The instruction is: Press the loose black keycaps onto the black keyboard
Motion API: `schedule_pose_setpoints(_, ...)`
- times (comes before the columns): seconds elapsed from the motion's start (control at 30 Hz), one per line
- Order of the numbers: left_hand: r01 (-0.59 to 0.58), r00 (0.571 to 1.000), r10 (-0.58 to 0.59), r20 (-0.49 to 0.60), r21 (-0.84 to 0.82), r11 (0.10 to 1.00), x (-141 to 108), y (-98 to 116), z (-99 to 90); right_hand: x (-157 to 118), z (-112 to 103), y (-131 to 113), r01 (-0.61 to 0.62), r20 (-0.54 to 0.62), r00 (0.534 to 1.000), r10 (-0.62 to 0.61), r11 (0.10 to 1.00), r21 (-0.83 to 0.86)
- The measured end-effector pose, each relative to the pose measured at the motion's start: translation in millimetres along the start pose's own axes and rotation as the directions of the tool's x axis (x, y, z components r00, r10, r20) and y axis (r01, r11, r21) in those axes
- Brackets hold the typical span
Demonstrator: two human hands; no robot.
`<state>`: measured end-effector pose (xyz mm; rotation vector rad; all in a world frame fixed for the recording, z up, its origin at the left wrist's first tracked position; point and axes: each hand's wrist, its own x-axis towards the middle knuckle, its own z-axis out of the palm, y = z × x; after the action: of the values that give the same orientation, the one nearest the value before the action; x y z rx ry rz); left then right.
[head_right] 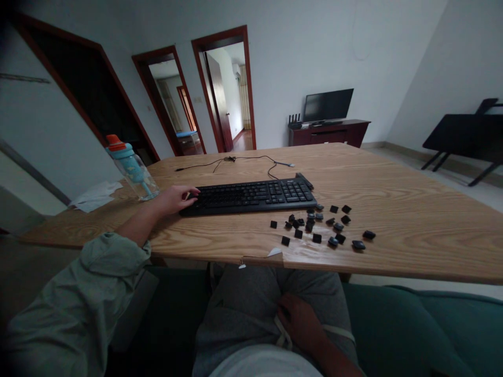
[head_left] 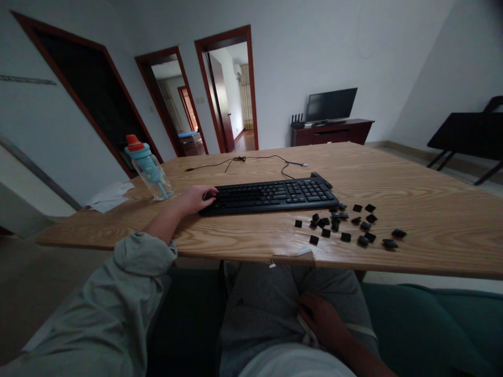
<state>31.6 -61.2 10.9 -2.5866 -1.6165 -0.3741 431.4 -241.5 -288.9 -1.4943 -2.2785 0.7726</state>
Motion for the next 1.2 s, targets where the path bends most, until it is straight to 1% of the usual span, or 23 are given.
schedule_pose_setpoints(0.07, -0.003, 1.000, 0.003, -0.004, 0.009, 1.000, -0.2, 0.4, -0.1, 0.6, 1.3, 0.4, 0.000, 0.003, 1.000, 0.000, 1.000, 0.006)
schedule_pose_setpoints(0.27, -0.082, 0.993, 0.072, 0.092, 0.114, 0.990, 5.8, -1.5, -4.4, 2.0, 2.7, -3.1, 0.000, -0.009, 1.000, 0.000, 1.000, -0.007)
schedule_pose_setpoints(0.37, -0.100, 0.990, 0.084, 0.117, 0.143, 0.985, 9.9, -4.0, -5.6, 3.2, 3.3, -3.4, 0.013, -0.008, 1.000, -0.013, 1.000, -0.003)
schedule_pose_setpoints(0.57, -0.085, 0.993, 0.078, 0.092, 0.068, 0.994, 8.9, -0.1, -7.2, 3.7, 5.3, -1.7, 0.000, -0.017, 1.000, 0.000, 1.000, -0.010)
schedule_pose_setpoints(0.63, -0.091, 0.992, 0.080, 0.099, 0.107, 0.990, 8.4, 3.2, -8.7, 3.5, 5.3, -2.4, 0.002, -0.022, 1.000, -0.003, 1.000, -0.008)
schedule_pose_setpoints(0.77, -0.128, 0.984, 0.096, 0.150, 0.223, 0.966, 10.2, 6.6, -11.1, 4.6, 4.9, -3.8, 0.007, -0.024, 1.000, -0.007, 1.000, -0.013)
schedule_pose_setpoints(0.83, -0.158, 0.979, 0.119, 0.166, 0.250, 0.955, 11.5, 7.0, -11.5, 5.1, 4.7, -3.4, 0.005, -0.027, 1.000, -0.006, 1.000, -0.012)
schedule_pose_setpoints(0.93, -0.163, 0.978, 0.117, 0.175, 0.279, 0.946, 13.8, 9.5, -12.1, 5.0, 4.4, -1.6, -0.006, -0.027, 1.000, 0.005, 1.000, -0.011)
schedule_pose_setpoints(1.07, -0.149, 0.976, 0.104, 0.193, 0.241, 0.959, 16.5, 12.9, -12.6, 3.5, 2.0, -1.7, 0.007, -0.024, 1.000, -0.007, 1.000, 0.014)
schedule_pose_setpoints(1.13, -0.126, 0.982, 0.095, 0.165, 0.185, 0.975, 15.4, 11.3, -11.2, 2.9, 0.4, -2.9, 0.011, -0.028, 1.000, -0.010, 1.000, 0.017)
schedule_pose_setpoints(1.2, -0.074, 0.993, 0.061, 0.105, 0.124, 0.990, 11.6, 7.7, -8.1, 2.8, -0.2, -3.5, 0.012, -0.026, 1.000, -0.012, 1.000, 0.012)
